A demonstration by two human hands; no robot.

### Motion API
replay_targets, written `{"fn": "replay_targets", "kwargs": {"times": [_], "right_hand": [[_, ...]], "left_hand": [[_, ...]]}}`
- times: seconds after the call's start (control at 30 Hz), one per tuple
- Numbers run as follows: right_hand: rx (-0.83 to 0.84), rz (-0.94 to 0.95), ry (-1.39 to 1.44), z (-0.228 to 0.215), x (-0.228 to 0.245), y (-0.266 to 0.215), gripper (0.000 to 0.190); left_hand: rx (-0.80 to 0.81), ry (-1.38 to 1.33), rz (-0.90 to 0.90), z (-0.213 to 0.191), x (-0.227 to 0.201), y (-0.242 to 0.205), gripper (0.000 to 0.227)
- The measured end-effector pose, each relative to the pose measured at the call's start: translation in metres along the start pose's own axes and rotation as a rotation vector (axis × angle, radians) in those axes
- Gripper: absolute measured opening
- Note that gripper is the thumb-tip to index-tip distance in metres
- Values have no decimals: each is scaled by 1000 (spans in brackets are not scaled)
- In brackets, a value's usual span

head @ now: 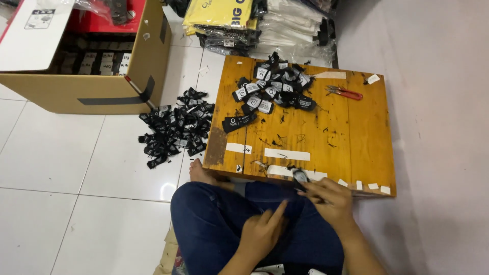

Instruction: The person sits on the floor and uses scissors to cut black clothing tags from a pile on a wooden table. They handle the tags one by one, cut them, and place the cut pieces into a pile on the floor.

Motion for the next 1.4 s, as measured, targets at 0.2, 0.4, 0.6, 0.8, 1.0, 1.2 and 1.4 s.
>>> {"fn": "replay_targets", "kwargs": {"times": [0.2,0.4,0.6,0.8,1.0,1.2,1.4], "right_hand": [[75,-279,-469,16,17,-6,25],[449,-179,-792,40,-37,-57,36],[313,-118,-853,36,-40,-50,50],[354,-34,-855,57,-60,-52,31],[243,7,-713,48,-44,-43,28],[593,489,-361,55,-32,-38,41],[709,759,-385,44,-47,-54,42]], "left_hand": [[83,132,51,23,15,35,41],[38,84,68,14,19,37,21],[-37,1,40,-4,12,44,14],[-93,4,63,-11,13,47,10],[-130,-62,29,-20,18,51,14],[-134,-42,33,-15,22,46,12],[-169,-99,33,-18,23,49,16]]}}
Point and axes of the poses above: each hand's wrist, its own y-axis towards the middle knuckle, its own z-axis out of the palm, x = y × z, the point moved 10 cm from there along y, towards the middle knuckle, and after that the axes turned 12 degrees about -x, right-handed, at the moved point
